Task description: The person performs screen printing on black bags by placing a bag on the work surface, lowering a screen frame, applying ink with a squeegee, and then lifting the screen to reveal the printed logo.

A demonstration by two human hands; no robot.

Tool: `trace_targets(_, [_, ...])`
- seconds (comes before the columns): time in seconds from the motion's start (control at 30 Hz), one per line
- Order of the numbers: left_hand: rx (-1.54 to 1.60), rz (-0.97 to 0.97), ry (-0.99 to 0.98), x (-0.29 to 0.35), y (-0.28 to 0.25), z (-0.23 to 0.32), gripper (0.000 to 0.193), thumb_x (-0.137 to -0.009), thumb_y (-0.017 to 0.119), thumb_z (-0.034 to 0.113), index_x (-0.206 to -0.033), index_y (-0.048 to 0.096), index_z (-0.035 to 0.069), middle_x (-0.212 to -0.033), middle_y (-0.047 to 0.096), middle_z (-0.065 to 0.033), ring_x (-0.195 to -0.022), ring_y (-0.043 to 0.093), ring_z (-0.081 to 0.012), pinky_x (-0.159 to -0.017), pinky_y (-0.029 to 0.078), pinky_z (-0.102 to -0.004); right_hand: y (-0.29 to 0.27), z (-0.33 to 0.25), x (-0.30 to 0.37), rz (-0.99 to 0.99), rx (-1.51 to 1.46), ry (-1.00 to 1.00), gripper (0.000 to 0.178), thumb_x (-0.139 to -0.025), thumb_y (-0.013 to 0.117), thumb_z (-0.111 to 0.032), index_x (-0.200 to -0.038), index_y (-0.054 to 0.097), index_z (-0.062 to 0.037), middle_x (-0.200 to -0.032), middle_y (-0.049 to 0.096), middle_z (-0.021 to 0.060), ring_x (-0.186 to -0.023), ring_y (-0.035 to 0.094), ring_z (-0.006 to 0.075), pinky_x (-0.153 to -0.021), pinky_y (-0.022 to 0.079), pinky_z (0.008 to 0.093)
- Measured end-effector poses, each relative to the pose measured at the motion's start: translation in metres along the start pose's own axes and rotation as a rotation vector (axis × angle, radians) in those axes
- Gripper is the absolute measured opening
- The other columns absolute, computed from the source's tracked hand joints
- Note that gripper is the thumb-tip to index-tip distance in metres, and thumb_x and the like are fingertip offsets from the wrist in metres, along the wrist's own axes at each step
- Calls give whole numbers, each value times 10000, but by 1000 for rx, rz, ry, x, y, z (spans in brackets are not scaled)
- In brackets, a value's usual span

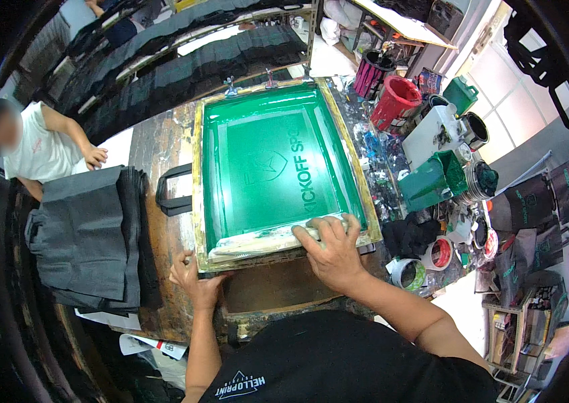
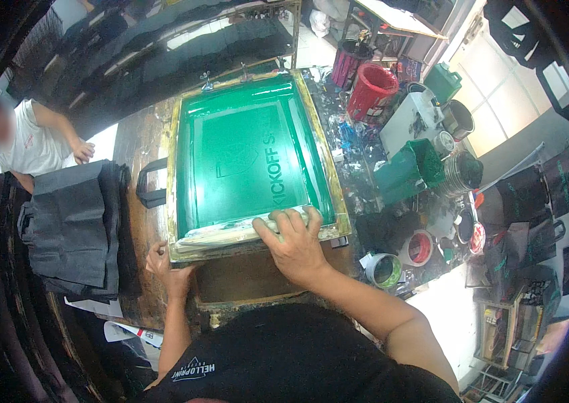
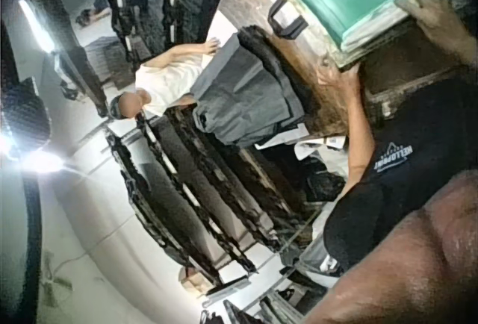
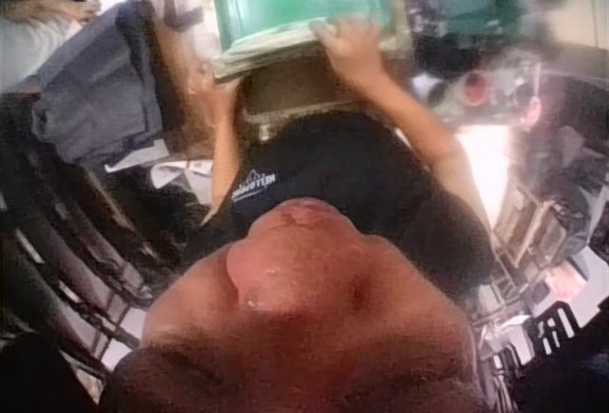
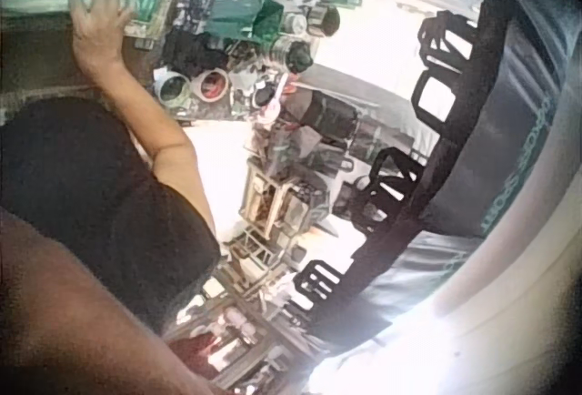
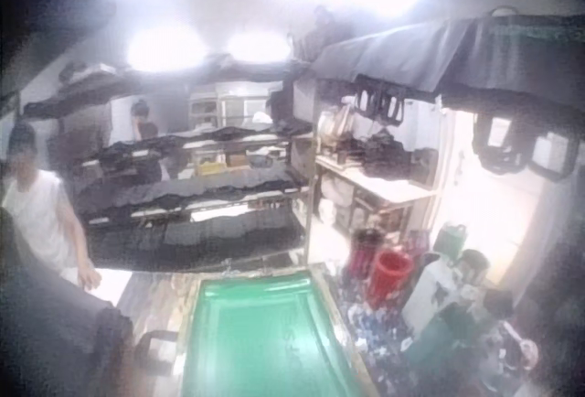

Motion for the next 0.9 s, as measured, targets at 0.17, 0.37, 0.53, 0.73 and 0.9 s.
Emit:
trace_targets(0.17, [709,157,-173,-15,-16,-10,781,-704,963,336,-1317,652,-35,-1201,689,-109,-1169,617,-268,-1079,441,-420,-74,-16,-48,163,74,-49,447,-866,700,-155,-1312,664,-153,-1141,616,105,-1178,567,290,-1087,320,612])
trace_targets(0.37, [949,441,119,-109,-95,94,627,-1005,782,236,-1501,523,-47,-1322,648,-101,-1186,612,-174,-1061,462,-333,-132,-5,-138,387,183,-132,408,-881,683,-394,-1198,716,-141,-1037,648,118,-1086,594,307,-975,371,542])
trace_targets(0.53, [1105,518,121,-149,-106,98,721,-1027,749,209,-1601,386,-34,-1270,634,-105,-1171,610,-192,-1056,458,-326,-169,0,-198,542,267,-209,424,-961,630,-513,-1077,757,-125,-952,725,137,-936,658,305,-837,409,506])
trace_targets(0.73, [375,93,-49,-93,-15,82,885,-1023,711,422,-1613,302,-95,-1430,507,-304,-1324,543,-403,-1125,432,-520,-176,15,-217,571,301,-191,477,-990,606,-557,-1070,762,-113,-957,740,149,-957,681,309,-857,432,515])
trace_targets(0.9, [-120,-1,-268,-58,44,12,957,-1003,624,626,-1517,426,-156,-1389,508,-353,-1285,522,-493,-1132,399,-566,-178,8,-236,532,276,-179,505,-993,596,-576,-1062,758,-102,-972,742,156,-997,693,320,-897,443,533])
Point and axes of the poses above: each hand's wrist, its own x-axis away from the middle knuckle, its own y-axis out of the palm, z = x × y, the point moved 7 cm from there along -x, towards the middle knuckle
